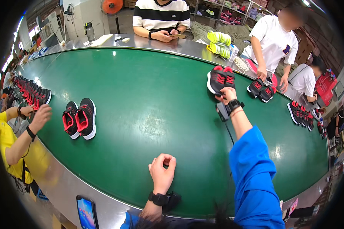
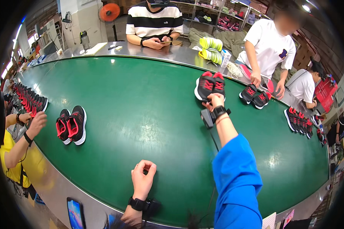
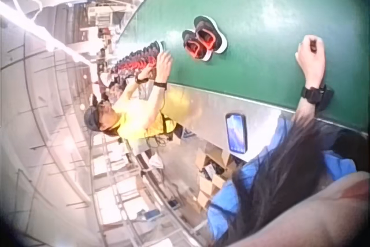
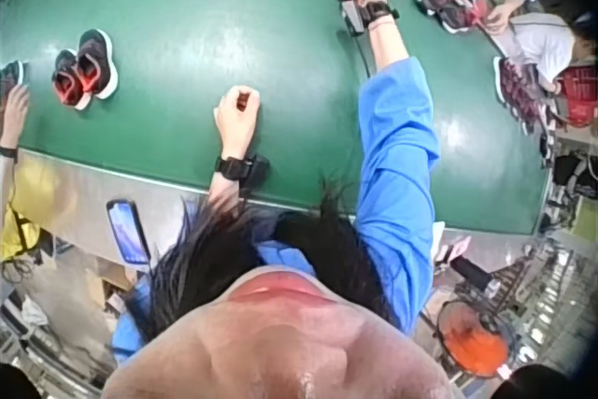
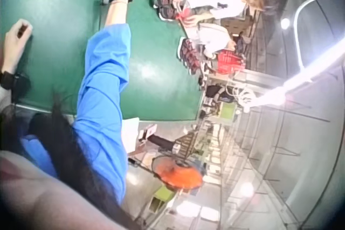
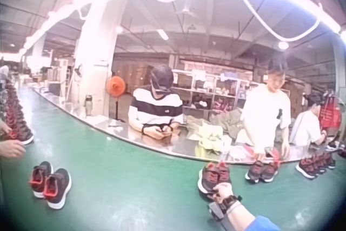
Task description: The person inspects black and red sneakers on a green conveyor belt, picking up pairs, turning them over, and wiping them with a sponge. The person also adjusts the head-mounted camera during the task.
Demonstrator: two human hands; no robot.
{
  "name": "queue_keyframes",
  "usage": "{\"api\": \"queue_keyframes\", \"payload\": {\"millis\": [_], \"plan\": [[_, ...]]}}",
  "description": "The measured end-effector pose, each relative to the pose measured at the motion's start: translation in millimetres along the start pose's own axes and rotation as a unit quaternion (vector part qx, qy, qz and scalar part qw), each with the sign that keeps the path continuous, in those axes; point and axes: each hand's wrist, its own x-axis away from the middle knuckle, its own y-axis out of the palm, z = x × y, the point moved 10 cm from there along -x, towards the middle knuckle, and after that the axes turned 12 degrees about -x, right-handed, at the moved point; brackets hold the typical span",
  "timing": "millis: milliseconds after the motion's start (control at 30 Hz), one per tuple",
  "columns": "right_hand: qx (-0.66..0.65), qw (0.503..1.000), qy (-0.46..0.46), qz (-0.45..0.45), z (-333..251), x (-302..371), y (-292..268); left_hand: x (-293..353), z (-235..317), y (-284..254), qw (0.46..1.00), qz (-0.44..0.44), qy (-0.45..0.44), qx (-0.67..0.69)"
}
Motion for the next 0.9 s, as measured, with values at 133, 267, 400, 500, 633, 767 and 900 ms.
{"api": "queue_keyframes", "payload": {"millis": [133, 267, 400, 500, 633, 767, 900], "plan": [[0.107, 0.983, 0.049, -0.138, 22.5, 136.6, 26.1, -1.5, -20.6, -4.6, 0.986, 0.019, -0.064, 0.152], [0.315, 0.873, 0.111, -0.355, 14.1, 250.1, 32.3, -3.2, -31.9, -21.0, 0.945, 0.102, -0.108, 0.292], [0.368, 0.839, 0.007, -0.401, -12.0, 301.7, 26.1, -4.9, -45.1, -25.9, 0.937, 0.130, -0.122, 0.302], [0.519, 0.811, 0.059, -0.261, -6.2, 294.4, -29.5, -4.4, -12.9, -37.4, 0.972, 0.130, -0.030, 0.191], [0.379, 0.801, 0.277, -0.371, 59.8, 397.6, -26.3, -0.5, -1.5, -10.6, 0.950, 0.019, 0.006, 0.312], [0.295, 0.897, 0.184, -0.271, 79.2, 397.7, -2.3, -2.4, -10.0, -7.8, 0.937, 0.012, -0.020, 0.349], [0.307, 0.917, -0.189, -0.173, 59.8, 374.7, 8.2, 2.2, 3.5, 4.0, 0.964, -0.014, 0.006, 0.264]]}}
